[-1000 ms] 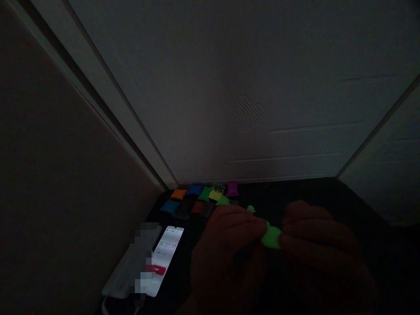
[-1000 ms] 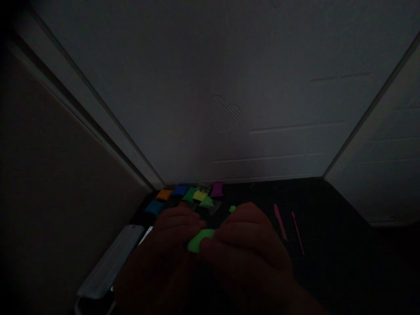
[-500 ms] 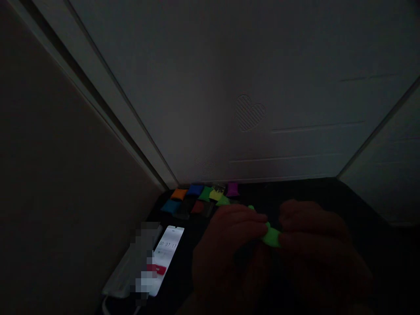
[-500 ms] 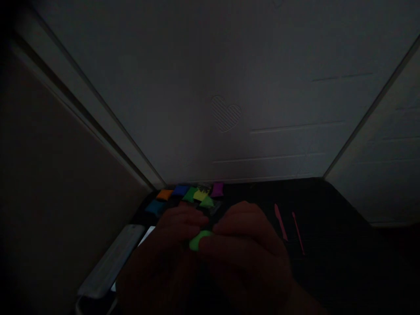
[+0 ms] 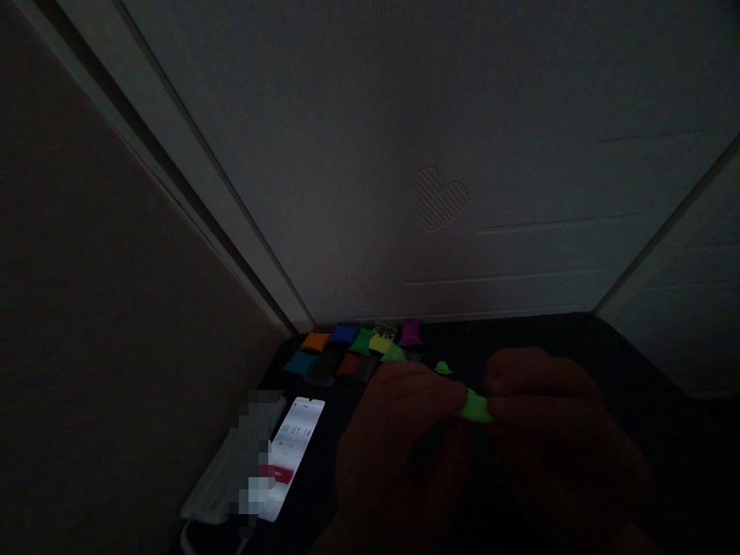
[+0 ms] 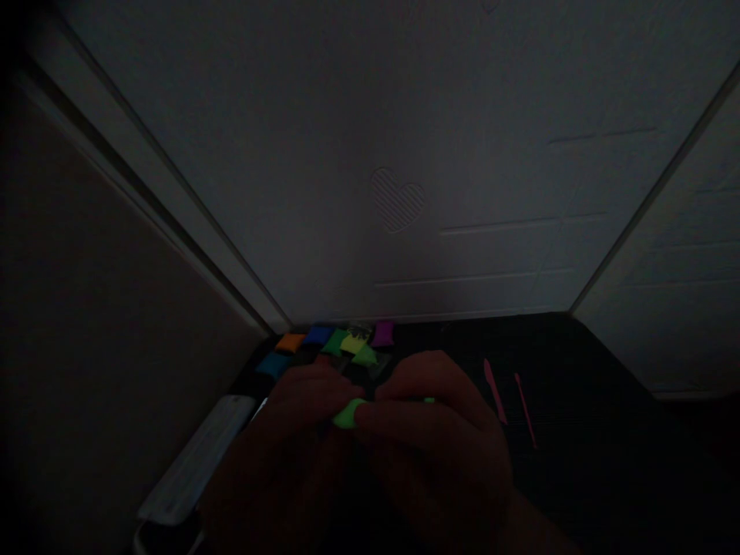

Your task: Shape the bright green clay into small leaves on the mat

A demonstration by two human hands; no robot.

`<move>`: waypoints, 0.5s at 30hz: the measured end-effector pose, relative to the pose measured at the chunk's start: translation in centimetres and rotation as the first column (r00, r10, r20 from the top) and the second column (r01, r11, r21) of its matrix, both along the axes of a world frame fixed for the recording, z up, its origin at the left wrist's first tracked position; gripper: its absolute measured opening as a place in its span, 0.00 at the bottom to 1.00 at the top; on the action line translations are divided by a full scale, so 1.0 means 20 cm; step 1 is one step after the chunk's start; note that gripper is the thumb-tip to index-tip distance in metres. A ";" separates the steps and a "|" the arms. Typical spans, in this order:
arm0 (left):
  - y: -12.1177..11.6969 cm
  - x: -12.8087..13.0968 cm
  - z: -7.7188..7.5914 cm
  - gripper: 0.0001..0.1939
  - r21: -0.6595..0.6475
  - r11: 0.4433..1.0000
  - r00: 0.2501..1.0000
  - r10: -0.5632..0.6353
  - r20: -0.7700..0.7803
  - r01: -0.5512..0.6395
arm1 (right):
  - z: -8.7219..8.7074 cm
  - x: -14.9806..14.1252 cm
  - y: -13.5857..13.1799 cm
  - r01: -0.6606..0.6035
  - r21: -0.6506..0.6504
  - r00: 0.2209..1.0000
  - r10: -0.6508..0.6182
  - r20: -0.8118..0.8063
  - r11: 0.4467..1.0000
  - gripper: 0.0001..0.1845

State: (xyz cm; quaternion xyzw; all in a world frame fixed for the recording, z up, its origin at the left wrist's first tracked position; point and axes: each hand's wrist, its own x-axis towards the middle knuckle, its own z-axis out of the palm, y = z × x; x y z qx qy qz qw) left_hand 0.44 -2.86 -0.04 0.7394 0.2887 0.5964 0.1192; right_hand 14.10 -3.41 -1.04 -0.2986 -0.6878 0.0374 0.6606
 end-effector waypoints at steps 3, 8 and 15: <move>0.00 0.00 0.01 0.15 0.000 1.000 0.999 0.026 -0.025 -0.026 | 0.00 0.00 -0.01 -0.019 -0.033 1.000 0.018 -0.002 0.999 0.15; -0.01 0.00 0.02 0.15 0.034 0.998 0.997 0.054 -0.057 -0.052 | 0.00 0.00 -0.02 -0.004 -0.051 1.000 0.004 -0.002 0.999 0.14; -0.01 -0.01 0.01 0.15 0.017 0.997 0.994 0.078 -0.077 -0.077 | -0.01 0.00 0.00 -0.051 -0.036 0.999 0.050 -0.010 0.998 0.16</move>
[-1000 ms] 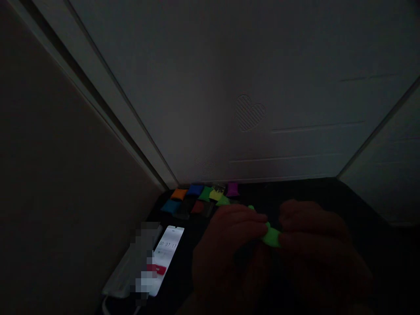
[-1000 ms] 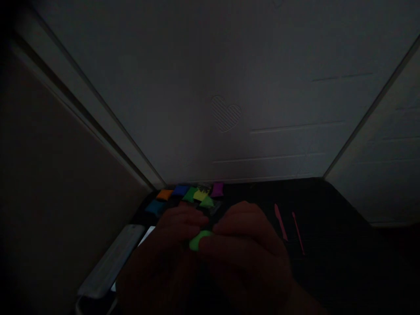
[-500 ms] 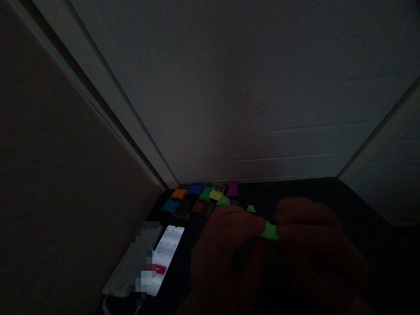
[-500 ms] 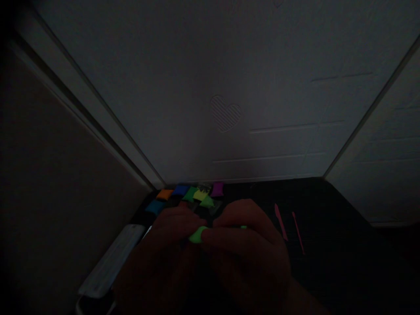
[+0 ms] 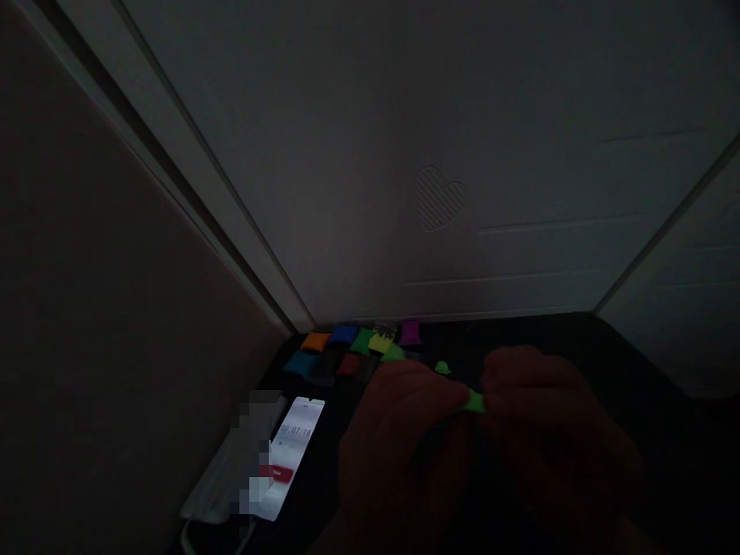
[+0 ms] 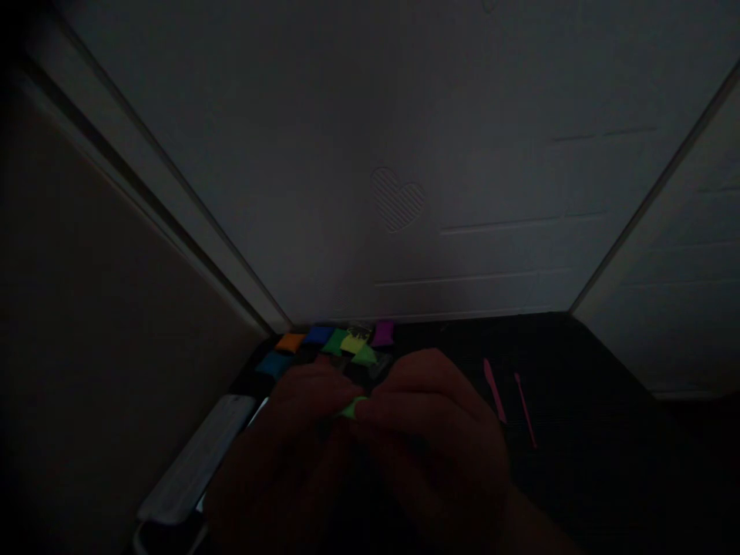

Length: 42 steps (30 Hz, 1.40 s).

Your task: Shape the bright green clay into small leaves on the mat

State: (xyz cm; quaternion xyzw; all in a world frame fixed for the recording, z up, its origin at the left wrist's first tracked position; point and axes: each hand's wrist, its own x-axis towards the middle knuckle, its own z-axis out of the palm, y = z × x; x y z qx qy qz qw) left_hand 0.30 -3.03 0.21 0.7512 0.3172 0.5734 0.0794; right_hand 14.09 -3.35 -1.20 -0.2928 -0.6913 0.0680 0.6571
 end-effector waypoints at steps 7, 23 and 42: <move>0.00 0.01 -0.01 0.16 -0.017 1.000 0.999 0.023 0.026 -0.023 | 0.01 0.00 0.00 -0.018 -0.043 0.999 0.019 0.031 0.999 0.17; 0.02 -0.01 -0.02 0.16 -0.011 1.000 0.999 0.019 0.047 -0.018 | 0.00 0.01 0.01 -0.014 -0.088 0.999 0.017 0.031 0.996 0.17; 0.03 -0.02 0.02 0.10 -0.006 0.998 0.996 -0.069 0.063 0.069 | 0.02 0.02 0.01 -0.065 -0.087 0.996 0.071 0.061 0.994 0.13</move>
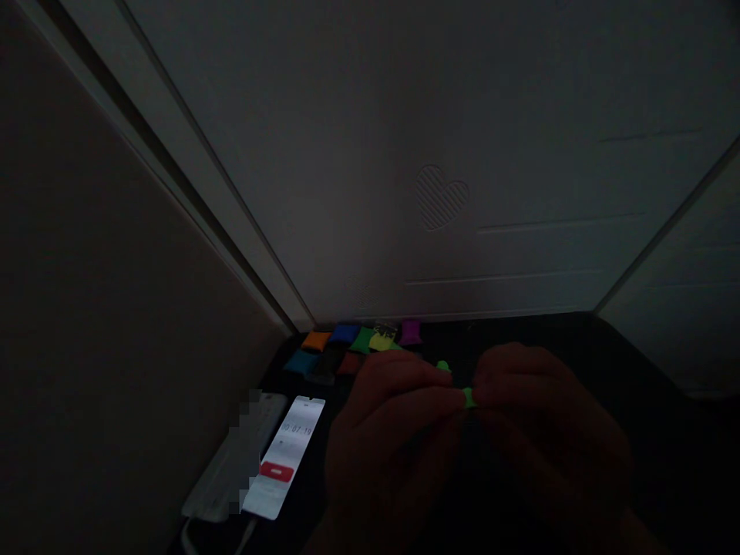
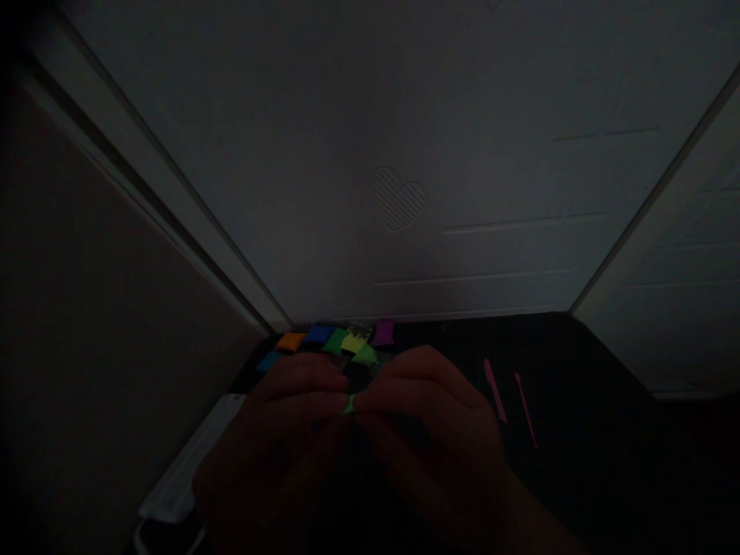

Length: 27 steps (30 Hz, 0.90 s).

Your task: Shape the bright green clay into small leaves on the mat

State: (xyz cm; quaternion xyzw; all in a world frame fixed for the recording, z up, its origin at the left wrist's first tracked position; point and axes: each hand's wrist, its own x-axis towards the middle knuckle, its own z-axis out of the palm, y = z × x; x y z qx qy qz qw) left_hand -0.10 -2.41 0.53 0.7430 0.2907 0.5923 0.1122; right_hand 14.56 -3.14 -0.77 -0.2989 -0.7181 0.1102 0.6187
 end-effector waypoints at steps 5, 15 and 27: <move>0.00 -0.01 -0.01 0.13 -0.084 0.996 1.000 -0.020 -0.005 0.019 | -0.01 -0.02 -0.01 0.017 -0.024 0.997 -0.019 -0.077 1.000 0.13; 0.00 -0.01 -0.01 0.15 -0.063 0.998 1.000 -0.025 -0.018 0.023 | 0.01 -0.01 -0.01 0.079 0.065 0.997 -0.080 0.013 0.995 0.16; 0.00 0.00 0.00 0.15 -0.084 0.996 1.000 -0.020 0.015 0.021 | -0.01 0.00 -0.01 0.099 0.181 0.993 -0.109 0.044 0.979 0.19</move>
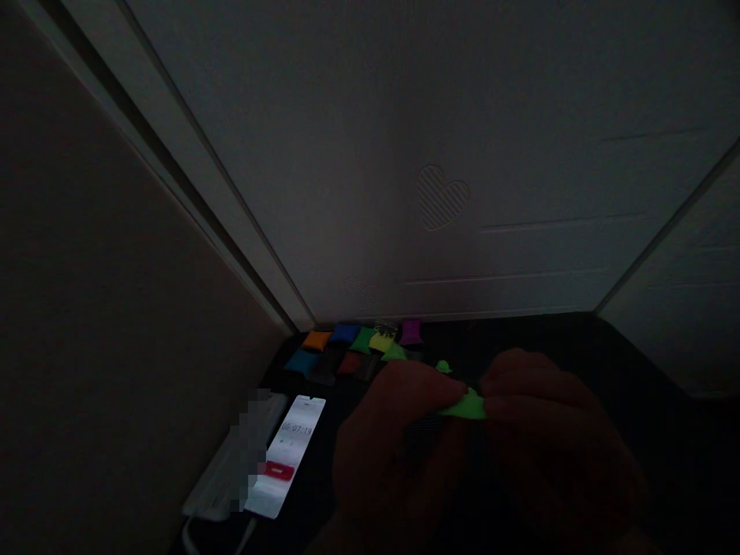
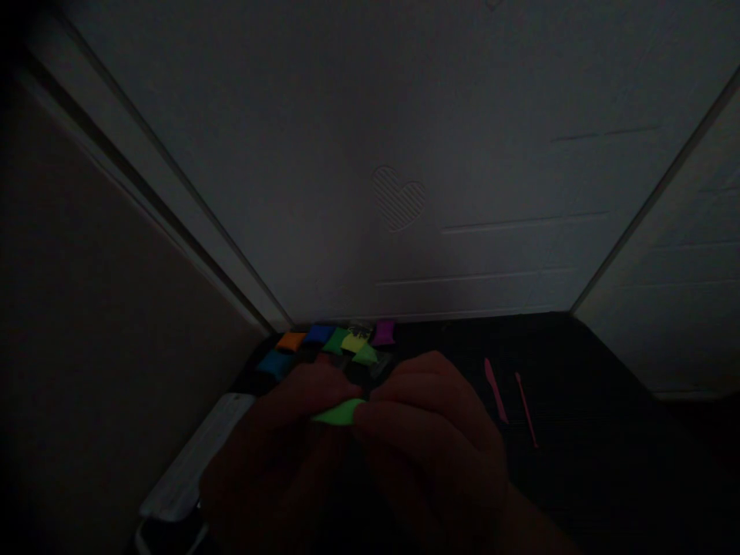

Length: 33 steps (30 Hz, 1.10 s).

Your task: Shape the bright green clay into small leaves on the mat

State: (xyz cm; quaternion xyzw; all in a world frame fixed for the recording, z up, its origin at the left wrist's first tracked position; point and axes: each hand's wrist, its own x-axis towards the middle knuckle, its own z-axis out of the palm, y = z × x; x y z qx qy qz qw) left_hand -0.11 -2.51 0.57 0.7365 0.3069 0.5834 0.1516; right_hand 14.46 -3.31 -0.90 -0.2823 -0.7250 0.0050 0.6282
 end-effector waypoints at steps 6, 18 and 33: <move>-0.01 0.01 -0.02 0.16 0.031 1.000 1.000 0.002 0.004 -0.002 | 0.00 0.00 0.01 -0.004 -0.021 1.000 0.005 0.011 1.000 0.20; -0.01 0.09 -0.03 0.10 -0.242 0.970 0.972 0.071 0.225 -0.015 | 0.01 -0.04 -0.02 -0.067 -0.309 0.953 -0.031 -0.303 0.949 0.12; 0.15 0.14 -0.15 0.14 -0.472 0.879 0.953 0.083 0.291 0.067 | -0.45 0.26 0.17 0.234 -0.717 0.953 -0.302 0.035 0.657 0.10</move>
